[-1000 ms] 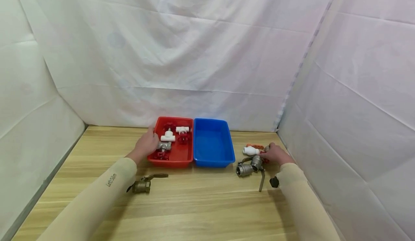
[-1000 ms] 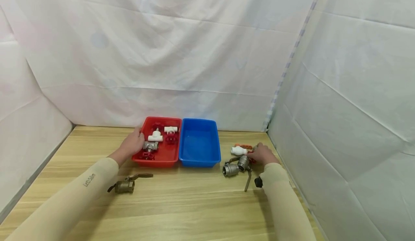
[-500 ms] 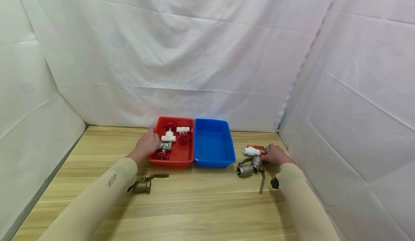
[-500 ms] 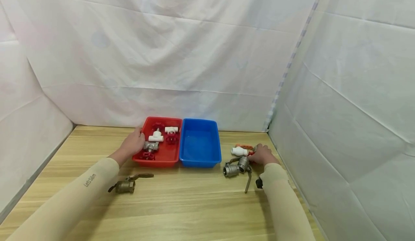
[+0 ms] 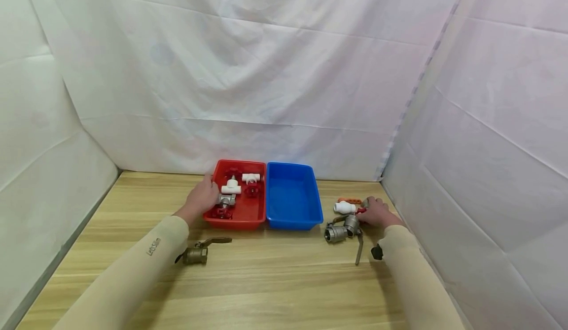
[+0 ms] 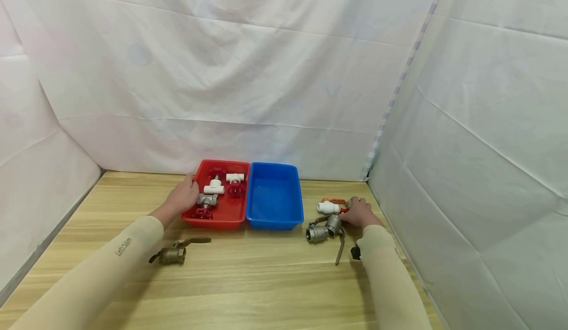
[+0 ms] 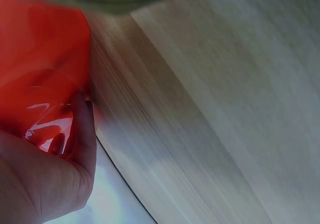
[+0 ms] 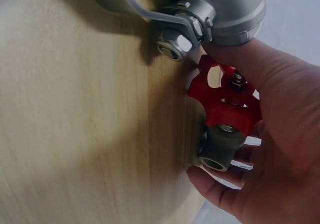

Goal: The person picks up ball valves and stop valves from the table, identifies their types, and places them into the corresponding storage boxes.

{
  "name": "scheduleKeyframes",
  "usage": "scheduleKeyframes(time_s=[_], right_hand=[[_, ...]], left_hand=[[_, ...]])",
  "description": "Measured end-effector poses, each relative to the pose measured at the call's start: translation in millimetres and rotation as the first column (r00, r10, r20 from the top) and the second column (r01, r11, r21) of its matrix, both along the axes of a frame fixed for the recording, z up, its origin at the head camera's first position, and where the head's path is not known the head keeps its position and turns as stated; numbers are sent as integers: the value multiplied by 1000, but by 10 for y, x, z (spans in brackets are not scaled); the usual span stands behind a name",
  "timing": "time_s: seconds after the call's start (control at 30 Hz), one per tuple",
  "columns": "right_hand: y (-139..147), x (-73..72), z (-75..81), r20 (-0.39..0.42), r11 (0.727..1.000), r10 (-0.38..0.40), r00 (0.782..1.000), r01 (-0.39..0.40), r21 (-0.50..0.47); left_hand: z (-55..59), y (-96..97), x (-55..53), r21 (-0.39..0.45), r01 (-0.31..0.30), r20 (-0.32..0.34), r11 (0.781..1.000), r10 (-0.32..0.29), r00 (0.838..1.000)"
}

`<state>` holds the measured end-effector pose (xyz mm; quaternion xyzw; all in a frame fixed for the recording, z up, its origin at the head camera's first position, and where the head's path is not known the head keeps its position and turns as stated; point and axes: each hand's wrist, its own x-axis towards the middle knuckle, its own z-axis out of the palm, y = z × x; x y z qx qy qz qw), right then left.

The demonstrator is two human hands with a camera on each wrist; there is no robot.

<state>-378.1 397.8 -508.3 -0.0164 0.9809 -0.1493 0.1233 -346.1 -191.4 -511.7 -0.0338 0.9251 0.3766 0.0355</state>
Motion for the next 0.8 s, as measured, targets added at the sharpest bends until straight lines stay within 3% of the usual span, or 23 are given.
scheduleKeyframes(time_s=[0.53, 0.8], right_hand=[[23, -32, -56, -39, 999, -10, 999, 8, -48], [100, -67, -85, -87, 998, 18, 996, -23, -64]], left_hand=[[-58, -16, -62, 1, 6, -22, 1000, -6, 1000], [-22, 36, -14, 21, -5, -10, 1000, 5, 1000]])
